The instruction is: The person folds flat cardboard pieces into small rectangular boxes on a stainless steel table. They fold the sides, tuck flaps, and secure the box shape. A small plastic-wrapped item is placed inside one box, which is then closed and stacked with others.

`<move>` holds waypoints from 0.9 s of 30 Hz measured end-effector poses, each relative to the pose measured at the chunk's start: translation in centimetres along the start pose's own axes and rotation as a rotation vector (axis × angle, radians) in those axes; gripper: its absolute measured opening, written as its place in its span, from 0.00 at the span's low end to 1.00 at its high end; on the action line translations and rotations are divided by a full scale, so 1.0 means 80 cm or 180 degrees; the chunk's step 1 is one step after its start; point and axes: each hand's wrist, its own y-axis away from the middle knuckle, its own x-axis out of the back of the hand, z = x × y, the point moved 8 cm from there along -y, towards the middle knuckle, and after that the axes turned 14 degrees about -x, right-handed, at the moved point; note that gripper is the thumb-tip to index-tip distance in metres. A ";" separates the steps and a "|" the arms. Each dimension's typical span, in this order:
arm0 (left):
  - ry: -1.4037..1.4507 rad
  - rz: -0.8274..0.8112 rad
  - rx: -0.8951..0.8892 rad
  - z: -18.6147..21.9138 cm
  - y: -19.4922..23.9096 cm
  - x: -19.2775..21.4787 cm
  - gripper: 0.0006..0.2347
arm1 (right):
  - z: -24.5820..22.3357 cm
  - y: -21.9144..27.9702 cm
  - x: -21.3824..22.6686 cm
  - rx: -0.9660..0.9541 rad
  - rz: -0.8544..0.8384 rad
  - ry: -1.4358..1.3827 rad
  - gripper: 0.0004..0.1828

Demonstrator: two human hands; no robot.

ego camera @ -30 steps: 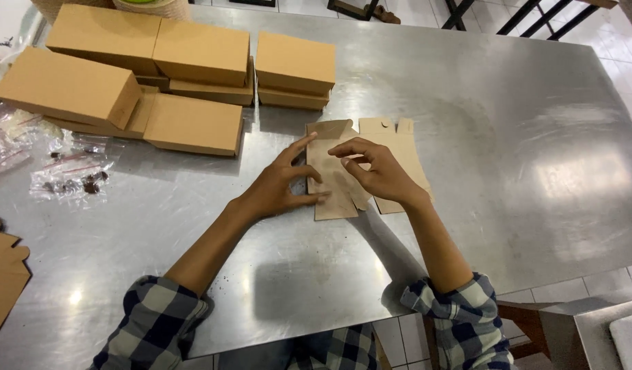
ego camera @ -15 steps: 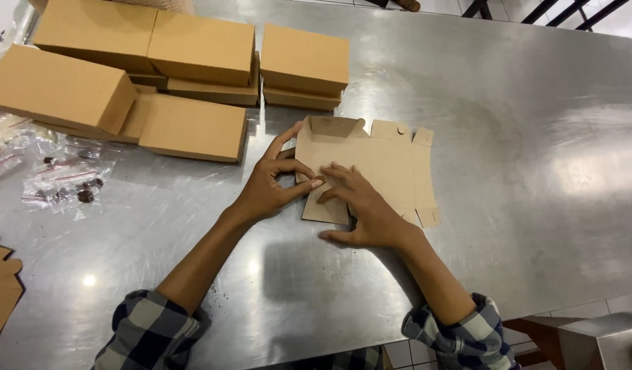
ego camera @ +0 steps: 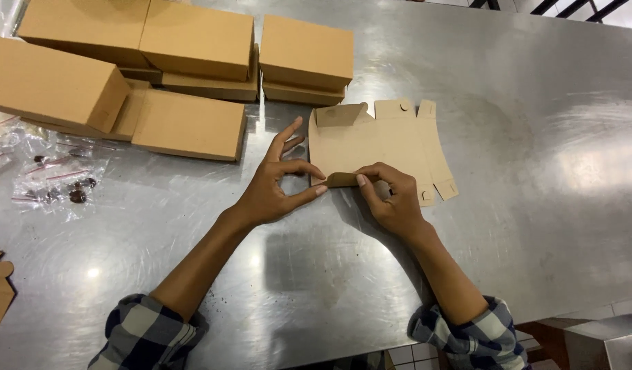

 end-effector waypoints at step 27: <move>-0.0444 -0.0223 -0.0093 0.016 0.000 -0.014 0.03 | 0.056 0.009 -0.026 -0.0988 -0.0309 -0.1054 0.08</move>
